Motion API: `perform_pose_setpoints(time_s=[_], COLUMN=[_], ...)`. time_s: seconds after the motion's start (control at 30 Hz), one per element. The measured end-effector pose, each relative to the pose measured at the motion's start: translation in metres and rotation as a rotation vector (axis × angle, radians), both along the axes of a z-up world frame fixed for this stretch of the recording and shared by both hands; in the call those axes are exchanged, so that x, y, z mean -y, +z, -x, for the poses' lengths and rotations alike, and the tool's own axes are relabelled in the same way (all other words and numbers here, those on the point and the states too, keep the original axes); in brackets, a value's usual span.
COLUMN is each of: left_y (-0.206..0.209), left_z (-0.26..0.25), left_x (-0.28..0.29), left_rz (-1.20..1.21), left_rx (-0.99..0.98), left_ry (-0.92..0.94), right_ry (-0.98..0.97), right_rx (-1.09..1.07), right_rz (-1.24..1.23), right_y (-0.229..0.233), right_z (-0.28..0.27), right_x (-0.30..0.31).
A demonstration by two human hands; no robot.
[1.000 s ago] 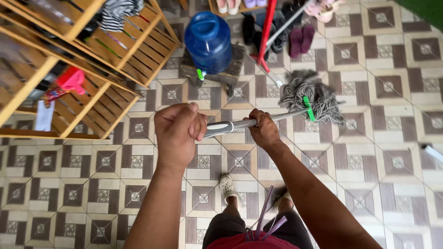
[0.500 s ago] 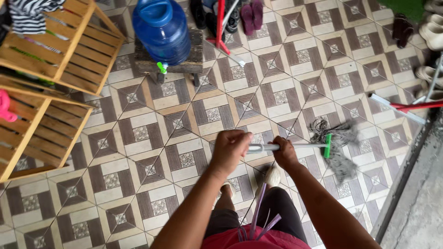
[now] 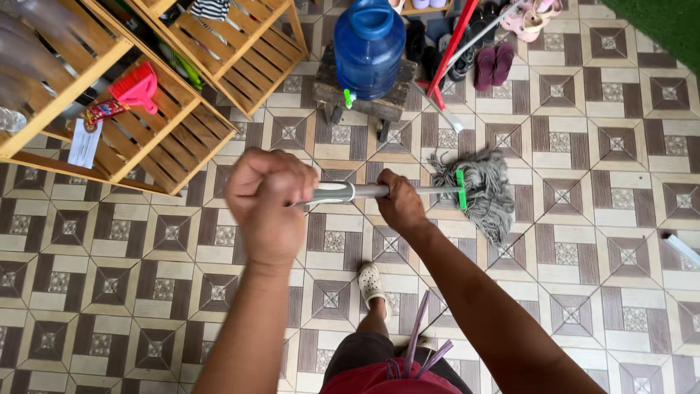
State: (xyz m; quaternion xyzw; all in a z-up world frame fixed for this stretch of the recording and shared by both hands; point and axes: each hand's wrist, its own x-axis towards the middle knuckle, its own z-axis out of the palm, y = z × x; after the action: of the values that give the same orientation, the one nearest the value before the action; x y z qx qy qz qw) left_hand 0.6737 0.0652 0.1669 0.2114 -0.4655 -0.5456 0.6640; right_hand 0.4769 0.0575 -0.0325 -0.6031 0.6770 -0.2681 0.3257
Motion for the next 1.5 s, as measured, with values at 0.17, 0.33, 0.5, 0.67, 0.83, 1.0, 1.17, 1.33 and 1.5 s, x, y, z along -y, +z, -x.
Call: perform_pose_setpoints(time_s=[0.17, 0.33, 0.5, 0.67, 0.83, 1.0, 1.17, 1.33, 1.5], left_y=[-0.032, -0.081, -0.154, -0.194, -0.169, -0.122, -0.055, 0.023, 0.06], left_z=[0.055, 0.147, 0.25, 0.313, 0.305, 0.245, 0.132, 0.005, -0.077], left_x=[-0.017, -0.066, -0.159, -0.272, -0.256, -0.174, -0.096, -0.057, -0.044], left_rz=[-0.111, -0.231, -0.362, -0.471, -0.525, -0.412, -0.251, -0.119, -0.002], left_rx=[-0.029, 0.092, 0.427, 0.454, 0.431, 0.261, 0.285, 0.322, 0.312], left_ry=[-0.081, -0.393, -0.635, -0.857, -0.924, -0.782, -0.579, -0.415, -0.241], right_ry=[-0.144, -0.322, -0.485, -0.663, -0.721, -0.573, -0.395, -0.24, -0.034], right_rx=[-0.068, -0.062, -0.159, -0.286, -0.253, -0.192, -0.093, 0.144, 0.097], right_rz=[-0.075, -0.092, -0.111, -0.46, -0.428, -0.212, 0.07, 0.112, 0.093], right_y=[-0.004, -0.059, -0.154, -0.182, -0.174, -0.143, -0.099, -0.024, 0.029], right_z=[0.045, 0.154, 0.272, 0.33, 0.318, 0.262, 0.152, 0.014, -0.088], right_x=[-0.05, -0.165, -0.325, -0.464, -0.449, -0.337, -0.208, -0.094, -0.031])
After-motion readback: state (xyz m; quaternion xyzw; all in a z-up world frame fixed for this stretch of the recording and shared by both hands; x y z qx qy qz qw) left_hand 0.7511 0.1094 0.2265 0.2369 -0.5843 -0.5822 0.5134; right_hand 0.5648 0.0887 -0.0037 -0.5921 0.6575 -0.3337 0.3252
